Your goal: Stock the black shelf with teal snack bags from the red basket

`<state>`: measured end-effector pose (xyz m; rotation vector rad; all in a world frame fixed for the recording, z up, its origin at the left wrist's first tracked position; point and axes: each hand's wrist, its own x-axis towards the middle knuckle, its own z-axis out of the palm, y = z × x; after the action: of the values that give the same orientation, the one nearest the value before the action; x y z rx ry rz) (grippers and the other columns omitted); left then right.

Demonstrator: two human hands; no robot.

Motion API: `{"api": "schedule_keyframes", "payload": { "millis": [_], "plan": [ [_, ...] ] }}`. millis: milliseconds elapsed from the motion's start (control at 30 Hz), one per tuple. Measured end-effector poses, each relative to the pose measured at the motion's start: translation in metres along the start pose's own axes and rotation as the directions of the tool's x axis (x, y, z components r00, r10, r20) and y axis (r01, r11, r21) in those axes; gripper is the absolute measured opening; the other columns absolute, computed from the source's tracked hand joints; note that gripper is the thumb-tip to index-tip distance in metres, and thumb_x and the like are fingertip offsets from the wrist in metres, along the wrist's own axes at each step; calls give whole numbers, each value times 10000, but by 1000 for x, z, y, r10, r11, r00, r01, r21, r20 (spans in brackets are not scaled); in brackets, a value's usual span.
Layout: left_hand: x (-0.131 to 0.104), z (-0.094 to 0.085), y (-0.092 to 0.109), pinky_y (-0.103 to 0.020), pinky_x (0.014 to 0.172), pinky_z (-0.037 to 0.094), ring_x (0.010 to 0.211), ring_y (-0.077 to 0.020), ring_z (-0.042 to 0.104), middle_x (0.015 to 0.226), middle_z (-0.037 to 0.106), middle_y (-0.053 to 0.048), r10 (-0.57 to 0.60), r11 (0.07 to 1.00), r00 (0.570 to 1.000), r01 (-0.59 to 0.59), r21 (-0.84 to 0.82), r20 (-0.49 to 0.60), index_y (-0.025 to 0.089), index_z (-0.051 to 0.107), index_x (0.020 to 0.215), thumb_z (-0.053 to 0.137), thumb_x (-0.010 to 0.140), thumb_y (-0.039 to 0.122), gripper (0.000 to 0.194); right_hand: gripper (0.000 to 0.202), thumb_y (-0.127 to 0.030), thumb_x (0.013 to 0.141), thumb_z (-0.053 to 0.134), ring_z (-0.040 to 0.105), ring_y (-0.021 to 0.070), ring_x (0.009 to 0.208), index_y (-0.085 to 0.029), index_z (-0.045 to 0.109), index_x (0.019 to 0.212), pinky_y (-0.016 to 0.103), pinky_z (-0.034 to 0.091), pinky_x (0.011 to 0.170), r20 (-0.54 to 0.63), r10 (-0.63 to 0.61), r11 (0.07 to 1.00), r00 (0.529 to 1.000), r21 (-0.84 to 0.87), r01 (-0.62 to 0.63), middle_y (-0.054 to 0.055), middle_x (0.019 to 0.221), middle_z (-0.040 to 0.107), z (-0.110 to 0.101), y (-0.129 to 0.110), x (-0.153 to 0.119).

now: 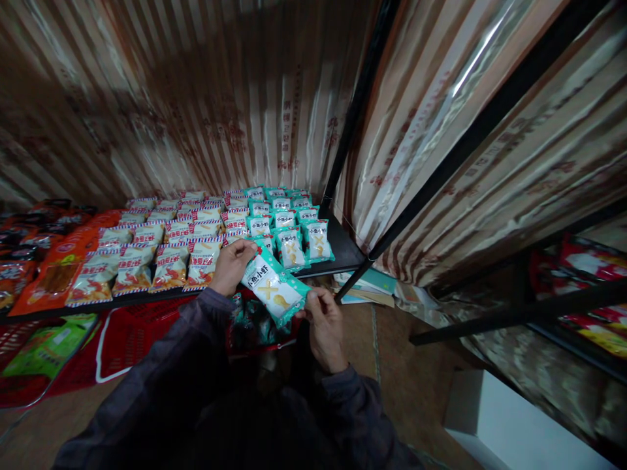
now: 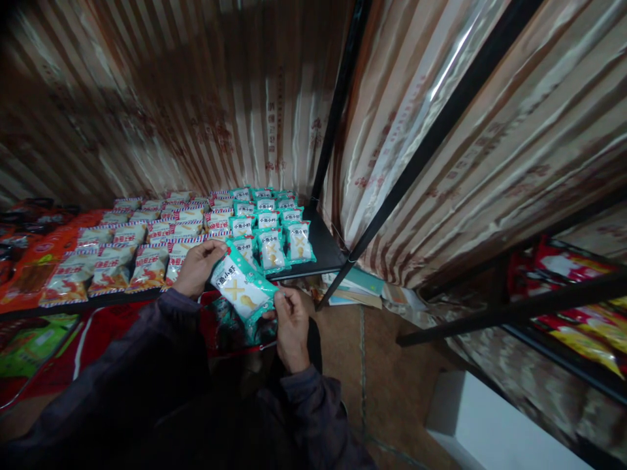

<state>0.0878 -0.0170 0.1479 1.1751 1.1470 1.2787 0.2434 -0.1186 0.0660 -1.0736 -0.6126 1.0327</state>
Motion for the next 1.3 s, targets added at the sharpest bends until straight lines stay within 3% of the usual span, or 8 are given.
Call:
{"api": "schedule_keyframes", "payload": {
  "millis": [133,333,600,867,1067,1167,1233,1300],
  "plan": [
    [5,2,-2,-208,491,325,510,-91,442,555,553,31,27,1000,999,-27,-4,-27,172,619,605,727,521,409,273,280,-461,730,695,560,100,565,-248,592,879,210,431,514,46,-3,1000,999,14,3,-50,708,619,1,1,0],
    [7,3,-5,-204,487,322,506,-91,439,540,547,34,24,1000,999,-24,-6,-27,171,620,610,715,537,399,257,382,-365,719,731,633,178,935,-251,611,1063,313,495,849,168,4,993,986,116,-24,11,1022,690,5,3,0],
    [1,9,-4,-211,494,359,501,-94,456,541,557,32,11,1000,1000,-11,-13,-3,168,619,590,718,565,388,243,522,-432,664,761,641,239,964,-245,607,1127,400,523,832,191,119,953,974,254,-166,41,999,707,22,-6,-6],
    [5,8,-12,-227,576,400,584,-111,509,618,586,23,119,988,993,-120,93,15,165,645,710,672,636,404,252,540,-421,670,759,645,246,981,-213,610,1145,418,512,879,119,79,962,990,251,-107,55,1026,710,24,-3,-9],
    [-13,5,-10,-285,765,462,836,-163,585,921,650,-48,286,938,948,-247,244,-141,173,635,865,589,733,364,237,497,-459,781,641,631,244,1028,-198,587,1200,438,488,928,14,-60,994,998,92,58,70,1113,683,15,2,-6],
    [-28,4,-11,-312,825,461,906,-189,590,893,656,-51,196,965,977,-176,196,-88,172,636,828,574,757,391,238,452,-413,855,556,622,236,1051,-202,555,1255,429,480,945,45,-210,964,977,-155,215,82,1168,658,8,1,-7],
    [-36,4,-12,-333,845,466,956,-211,593,938,666,-66,46,995,998,-49,91,34,161,644,875,599,747,437,307,414,-342,888,514,592,233,1110,-214,537,1280,423,462,975,124,-364,856,923,-346,384,91,1227,624,6,-1,-8],
    [-42,7,-13,-337,846,478,1005,-225,590,1029,659,-79,-70,996,991,76,-49,118,158,632,962,636,724,467,390,405,-246,895,495,530,233,1198,-241,520,1298,429,428,1017,268,-534,655,802,-469,593,87,1303,570,5,-4,-9]
  ]
}}
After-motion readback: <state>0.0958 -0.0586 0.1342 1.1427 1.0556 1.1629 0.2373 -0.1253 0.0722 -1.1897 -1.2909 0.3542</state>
